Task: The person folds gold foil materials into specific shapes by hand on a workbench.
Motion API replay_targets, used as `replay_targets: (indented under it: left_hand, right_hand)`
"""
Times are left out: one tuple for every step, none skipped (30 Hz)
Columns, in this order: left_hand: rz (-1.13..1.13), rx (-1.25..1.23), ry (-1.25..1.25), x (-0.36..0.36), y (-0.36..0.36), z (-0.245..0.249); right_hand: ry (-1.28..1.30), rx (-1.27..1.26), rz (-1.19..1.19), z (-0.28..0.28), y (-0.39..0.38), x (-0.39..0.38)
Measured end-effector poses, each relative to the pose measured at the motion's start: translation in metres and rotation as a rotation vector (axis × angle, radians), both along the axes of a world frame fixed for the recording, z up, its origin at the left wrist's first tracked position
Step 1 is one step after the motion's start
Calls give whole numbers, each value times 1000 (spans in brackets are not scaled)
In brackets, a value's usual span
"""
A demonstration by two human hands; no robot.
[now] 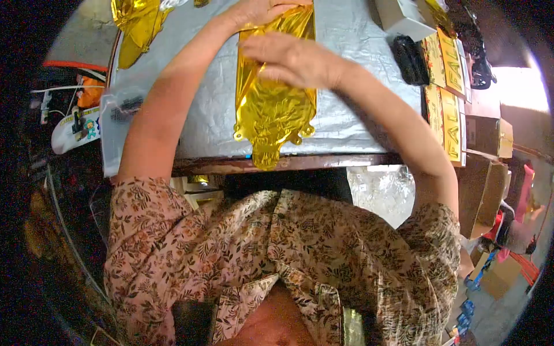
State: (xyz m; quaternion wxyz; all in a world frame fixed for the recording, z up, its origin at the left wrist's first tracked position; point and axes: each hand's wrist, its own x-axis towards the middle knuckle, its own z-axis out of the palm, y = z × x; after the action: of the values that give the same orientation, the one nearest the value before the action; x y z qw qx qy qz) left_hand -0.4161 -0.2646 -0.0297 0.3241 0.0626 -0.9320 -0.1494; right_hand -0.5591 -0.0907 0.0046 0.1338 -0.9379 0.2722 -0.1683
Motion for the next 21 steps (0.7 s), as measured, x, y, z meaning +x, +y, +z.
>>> replay_targets:
  left_hand:
    - [33, 4, -28, 2, 4, 4]
    - [46, 13, -29, 3, 12, 11]
    - [39, 17, -27, 1, 12, 8]
    - [25, 19, -5, -1, 9, 5]
    - [12, 18, 19, -1, 5, 3]
    - [16, 43, -123, 1, 0, 1]
    - [-13, 2, -107, 2, -6, -2]
    - [-40, -41, -92, 2, -12, -4]
    - [-38, -81, -75, 2, -8, -2]
    - [-35, -97, -74, 3, -7, 0]
    - [-33, -63, -63, 3, -4, 0]
    - [-32, -21, -54, 2, -2, -2]
    - [-8, -18, -54, 1, -2, -3]
    - [-15, -22, -54, 1, 1, -2]
    - [-2, -13, -51, 2, 2, -3]
    - [13, -7, -48, 3, 0, -2]
    - [-23, -43, -23, 1, -2, -1]
    - [-21, -52, -26, 1, -3, 0]
    - [18, -19, -49, 0, 1, 1]
    - [56, 15, -71, 0, 4, 2]
    - [34, 32, -61, 1, 4, 2]
  right_hand:
    - [28, -30, 43, -3, 9, 7]
    - [54, 15, 62, -1, 23, 14]
    - [77, 65, 77, 3, 41, 19]
    - [149, 68, 104, 10, 58, 22]
    - [133, 123, 124, 13, 73, 24]
    - [116, 177, 146, 15, 86, 25]
    - [113, 220, 178, 17, 96, 25]
    - [33, 323, 237, 20, 103, 25]
    - [-50, 429, 299, 24, 106, 25]
    - [-107, 467, 310, 39, 100, 22]
    - [-193, 330, 261, 43, 86, 17]
    - [-281, 201, 210, 42, 63, 9]
    - [-295, 340, 175, 21, 30, -2]
    - [-218, 186, 66, 29, 18, -7]
    - [-141, 29, -43, 37, 10, -10]
    - [-88, 135, -56, 32, 3, -11]
    - [-38, 79, -35, 26, 4, -6]
    - [12, 23, -10, 17, 7, -1]
    - [105, -13, -21, 10, 13, 6]
    - [103, -17, -19, 6, 15, 5]
    - [160, -49, -17, 8, 16, 5]
